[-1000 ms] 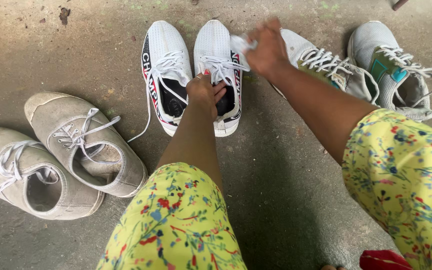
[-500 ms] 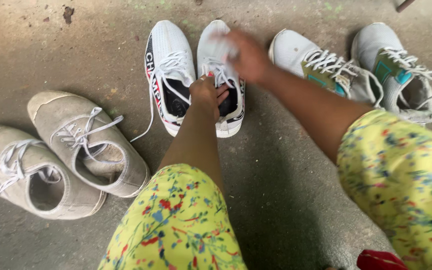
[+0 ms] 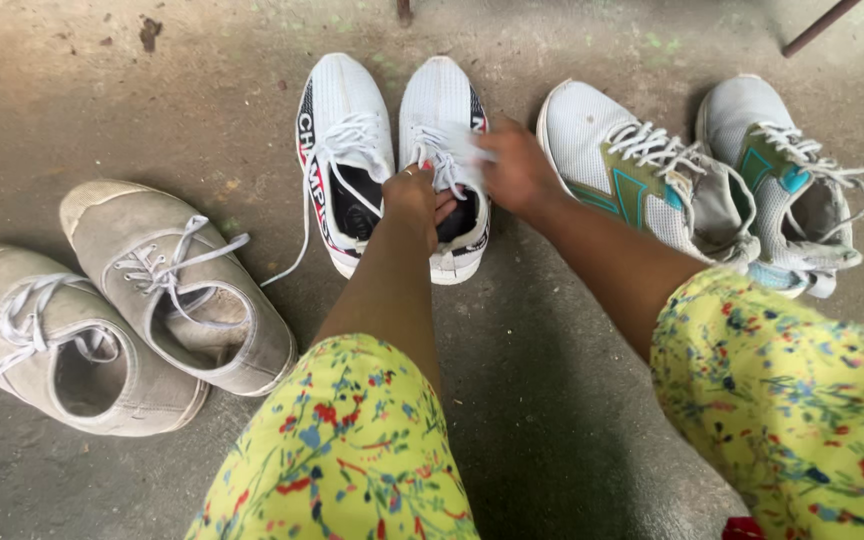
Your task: The person cleans flip-flops and sneakers by hand using a cloth, then places the flip-flops on a shoe rack.
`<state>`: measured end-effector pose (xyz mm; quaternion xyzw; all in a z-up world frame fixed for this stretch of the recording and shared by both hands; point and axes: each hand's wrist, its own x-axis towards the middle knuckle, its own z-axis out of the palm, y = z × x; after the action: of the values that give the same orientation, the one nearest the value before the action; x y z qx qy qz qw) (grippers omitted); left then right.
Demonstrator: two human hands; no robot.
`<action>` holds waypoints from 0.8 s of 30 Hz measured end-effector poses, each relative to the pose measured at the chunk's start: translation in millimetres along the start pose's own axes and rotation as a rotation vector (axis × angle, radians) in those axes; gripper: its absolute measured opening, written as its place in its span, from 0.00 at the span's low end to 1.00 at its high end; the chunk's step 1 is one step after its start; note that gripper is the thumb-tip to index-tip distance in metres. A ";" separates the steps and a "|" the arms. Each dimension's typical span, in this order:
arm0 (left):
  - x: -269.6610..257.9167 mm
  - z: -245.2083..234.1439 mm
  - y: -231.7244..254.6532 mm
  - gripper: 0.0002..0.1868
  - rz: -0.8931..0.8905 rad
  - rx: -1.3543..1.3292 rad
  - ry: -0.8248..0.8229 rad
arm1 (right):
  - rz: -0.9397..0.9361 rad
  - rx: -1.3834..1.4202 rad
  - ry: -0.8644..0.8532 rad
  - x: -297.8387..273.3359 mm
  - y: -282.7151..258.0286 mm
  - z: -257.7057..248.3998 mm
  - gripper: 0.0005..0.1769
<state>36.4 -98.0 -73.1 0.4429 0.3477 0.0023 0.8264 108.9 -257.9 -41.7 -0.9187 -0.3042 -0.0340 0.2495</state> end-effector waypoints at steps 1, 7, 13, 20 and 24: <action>3.4 0.2 1.5 0.25 0.004 -0.002 0.001 | 0.181 -0.162 0.048 -4.8 7.0 1.5 0.20; 12.0 0.8 -2.3 0.25 -0.024 -0.096 0.013 | 0.341 -0.110 -0.016 2.0 -29.9 -37.0 0.20; 47.7 13.4 -1.4 0.23 -0.128 -0.187 0.098 | 0.509 -0.254 -0.157 9.9 -72.7 -30.7 0.19; 42.8 16.4 6.5 0.23 -0.161 -0.360 0.173 | 0.362 -0.356 -0.093 25.2 -71.7 -37.2 0.30; 36.3 20.1 15.9 0.21 -0.218 -0.284 0.277 | 0.462 -0.319 -0.198 24.0 -71.6 -43.3 0.19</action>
<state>80.4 -91.8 -74.9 0.2776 0.4997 0.0226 0.8202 91.1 -216.2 32.6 -0.9901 -0.1007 0.0658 0.0723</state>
